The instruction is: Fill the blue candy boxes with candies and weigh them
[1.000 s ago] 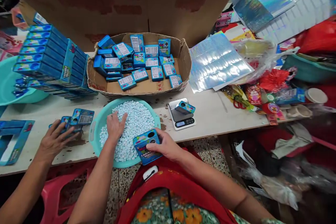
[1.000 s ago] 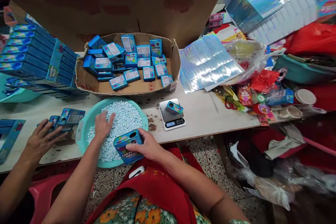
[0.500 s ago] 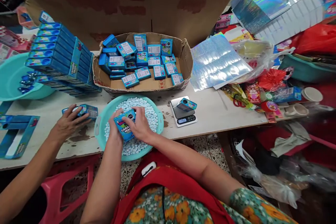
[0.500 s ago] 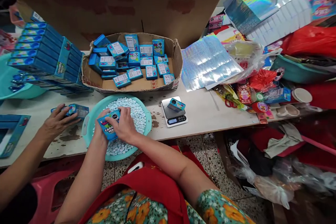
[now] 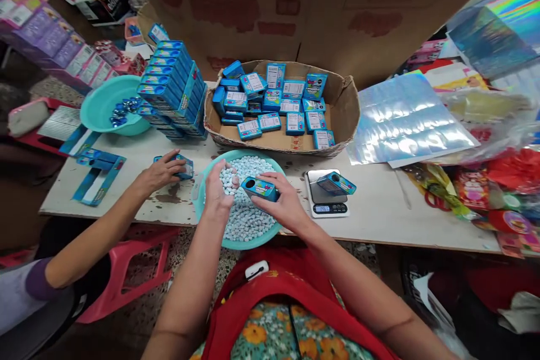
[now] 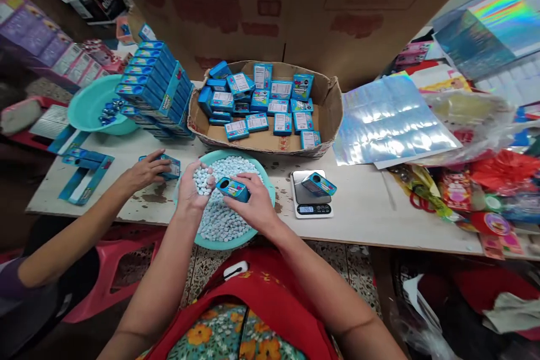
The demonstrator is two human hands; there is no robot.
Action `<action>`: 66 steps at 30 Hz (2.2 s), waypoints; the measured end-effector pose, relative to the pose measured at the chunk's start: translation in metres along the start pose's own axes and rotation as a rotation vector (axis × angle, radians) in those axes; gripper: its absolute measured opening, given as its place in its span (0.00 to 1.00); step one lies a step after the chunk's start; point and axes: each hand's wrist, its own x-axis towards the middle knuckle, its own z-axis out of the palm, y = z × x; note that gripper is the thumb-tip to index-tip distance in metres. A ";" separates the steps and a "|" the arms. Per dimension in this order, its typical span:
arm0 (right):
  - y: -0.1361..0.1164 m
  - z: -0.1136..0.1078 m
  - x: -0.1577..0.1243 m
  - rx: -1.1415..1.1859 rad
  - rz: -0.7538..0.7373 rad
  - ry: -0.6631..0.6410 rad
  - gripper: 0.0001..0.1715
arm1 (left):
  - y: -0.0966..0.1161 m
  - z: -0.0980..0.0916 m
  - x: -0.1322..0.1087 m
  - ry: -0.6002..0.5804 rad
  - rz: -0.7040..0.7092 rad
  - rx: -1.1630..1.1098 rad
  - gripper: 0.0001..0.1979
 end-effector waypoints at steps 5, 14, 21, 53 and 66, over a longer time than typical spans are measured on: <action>-0.005 0.007 0.001 -0.098 -0.064 -0.018 0.23 | 0.026 0.023 -0.015 -0.018 -0.059 -0.164 0.15; -0.004 0.013 0.005 -0.179 -0.151 0.056 0.21 | 0.007 0.025 -0.010 0.079 0.136 -0.027 0.13; -0.001 0.004 0.017 -0.209 -0.106 0.002 0.20 | 0.006 0.032 -0.006 0.079 0.176 0.022 0.16; 0.008 -0.033 0.003 -0.005 -0.028 0.133 0.20 | -0.061 -0.013 0.067 -0.173 0.372 0.826 0.10; 0.013 -0.026 0.004 -0.110 -0.021 0.184 0.18 | -0.083 -0.042 0.045 -0.145 0.231 1.173 0.09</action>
